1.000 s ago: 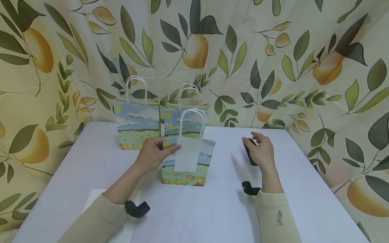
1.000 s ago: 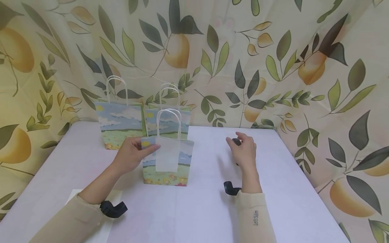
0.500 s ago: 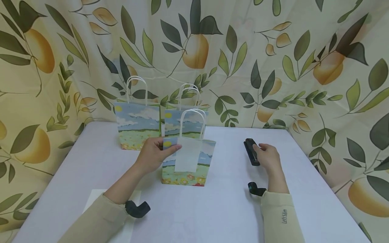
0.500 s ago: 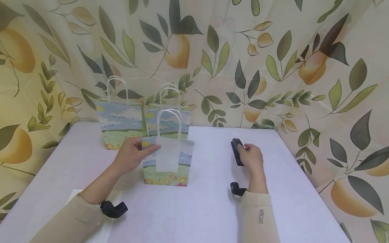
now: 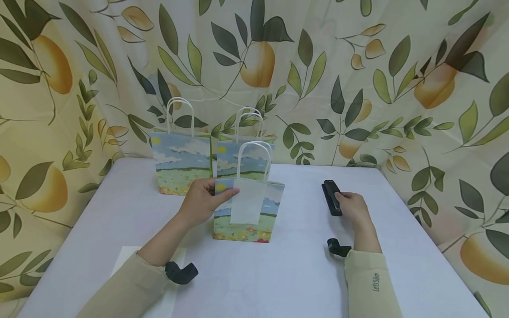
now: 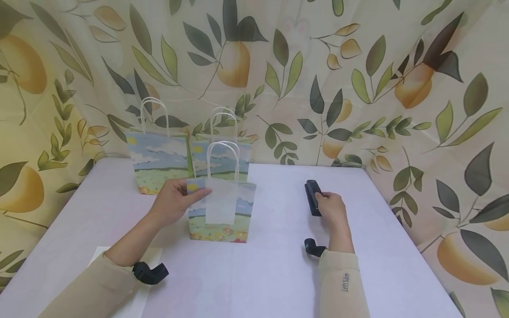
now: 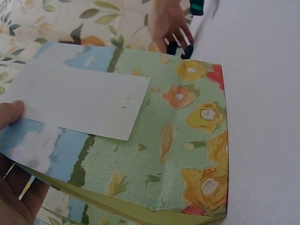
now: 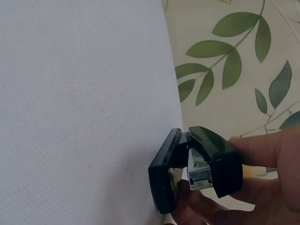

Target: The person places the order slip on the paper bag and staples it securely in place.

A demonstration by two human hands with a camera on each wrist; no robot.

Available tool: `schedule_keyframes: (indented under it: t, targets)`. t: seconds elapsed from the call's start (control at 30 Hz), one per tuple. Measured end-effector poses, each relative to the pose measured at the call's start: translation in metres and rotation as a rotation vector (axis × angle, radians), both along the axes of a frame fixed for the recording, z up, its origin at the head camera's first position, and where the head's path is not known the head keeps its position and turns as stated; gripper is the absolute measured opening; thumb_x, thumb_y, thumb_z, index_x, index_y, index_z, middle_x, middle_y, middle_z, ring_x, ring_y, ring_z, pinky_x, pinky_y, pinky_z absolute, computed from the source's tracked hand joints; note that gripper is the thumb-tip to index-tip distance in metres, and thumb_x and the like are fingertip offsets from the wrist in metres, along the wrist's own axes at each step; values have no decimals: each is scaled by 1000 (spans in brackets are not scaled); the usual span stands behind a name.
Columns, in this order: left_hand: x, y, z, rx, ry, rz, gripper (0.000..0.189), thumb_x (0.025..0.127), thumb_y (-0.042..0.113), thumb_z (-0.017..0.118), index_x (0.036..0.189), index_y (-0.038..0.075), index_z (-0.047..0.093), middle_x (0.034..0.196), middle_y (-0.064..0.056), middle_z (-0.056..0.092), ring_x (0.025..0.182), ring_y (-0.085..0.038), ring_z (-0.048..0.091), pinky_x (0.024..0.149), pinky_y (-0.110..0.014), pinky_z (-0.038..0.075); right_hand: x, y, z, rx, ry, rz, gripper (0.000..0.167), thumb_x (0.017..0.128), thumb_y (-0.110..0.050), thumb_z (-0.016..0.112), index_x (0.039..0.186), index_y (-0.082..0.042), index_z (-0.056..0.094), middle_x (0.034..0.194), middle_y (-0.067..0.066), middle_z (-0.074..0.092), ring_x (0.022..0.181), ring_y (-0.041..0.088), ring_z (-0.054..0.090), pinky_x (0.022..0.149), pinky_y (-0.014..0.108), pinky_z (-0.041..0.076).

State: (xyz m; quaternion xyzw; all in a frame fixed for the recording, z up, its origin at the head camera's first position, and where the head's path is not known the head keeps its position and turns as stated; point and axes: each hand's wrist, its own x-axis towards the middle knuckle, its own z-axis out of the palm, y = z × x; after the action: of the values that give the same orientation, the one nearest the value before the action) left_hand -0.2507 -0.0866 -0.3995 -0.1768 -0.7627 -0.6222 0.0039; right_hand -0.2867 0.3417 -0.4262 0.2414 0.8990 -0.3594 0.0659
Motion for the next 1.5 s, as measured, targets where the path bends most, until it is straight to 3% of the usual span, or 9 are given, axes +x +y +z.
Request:
schedule_keyframes:
  t: [0.23,0.5,0.8,0.87,1.0,1.13,1.33,1.5]
  targets:
    - [0,0,2,5,8,-1,54,94,35,78,60,9,46,51,2,29,47,-13,26,48,-26,23,-1,-2,2,-44,-36,-7,76,105,-50,47,161,-1,30,165,33,25,149,51,32,118,63,35]
    - [0,0,1,3,-6,3,54,94,37,78,61,8,47,52,2,29,48,-13,26,48,-26,23,-3,-8,-1,-73,-35,33,88,100,-54,56,162,0,23,166,35,20,151,54,26,121,65,29]
    - [1,1,-1,4,-14,-5,53,94,36,78,61,8,47,52,1,29,47,-12,27,48,-25,23,-2,-10,-5,-95,-20,26,92,99,-59,56,161,1,25,165,34,21,152,52,26,122,62,28]
    - [2,2,-1,2,-16,-6,52,94,35,78,61,9,47,52,2,30,48,-12,27,48,-25,24,-2,-10,-6,-122,-15,23,93,99,-61,54,162,1,25,165,34,24,149,49,32,120,59,34]
    - [3,2,0,-2,-13,-1,51,95,34,78,62,9,48,53,2,31,48,-11,28,48,-25,24,-1,-14,-2,-222,20,17,95,99,-66,52,163,-1,24,162,29,33,129,34,49,100,40,52]
    - [4,2,1,-1,-14,0,48,95,32,77,64,9,50,53,3,31,49,-11,29,49,-24,25,0,-20,11,-398,96,10,95,100,-64,55,164,-2,20,162,22,35,110,16,54,83,20,54]
    - [4,2,0,9,-2,-7,50,95,33,77,64,8,48,54,2,30,49,-11,27,49,-25,24,4,-32,35,-665,209,64,95,101,-49,64,165,-2,11,162,15,34,100,2,64,87,15,56]
    - [2,2,-1,2,1,-5,51,95,34,77,63,9,46,53,1,29,48,-12,26,49,-25,24,12,-46,53,-833,310,125,92,99,-31,73,164,1,16,137,3,54,101,3,71,90,18,57]
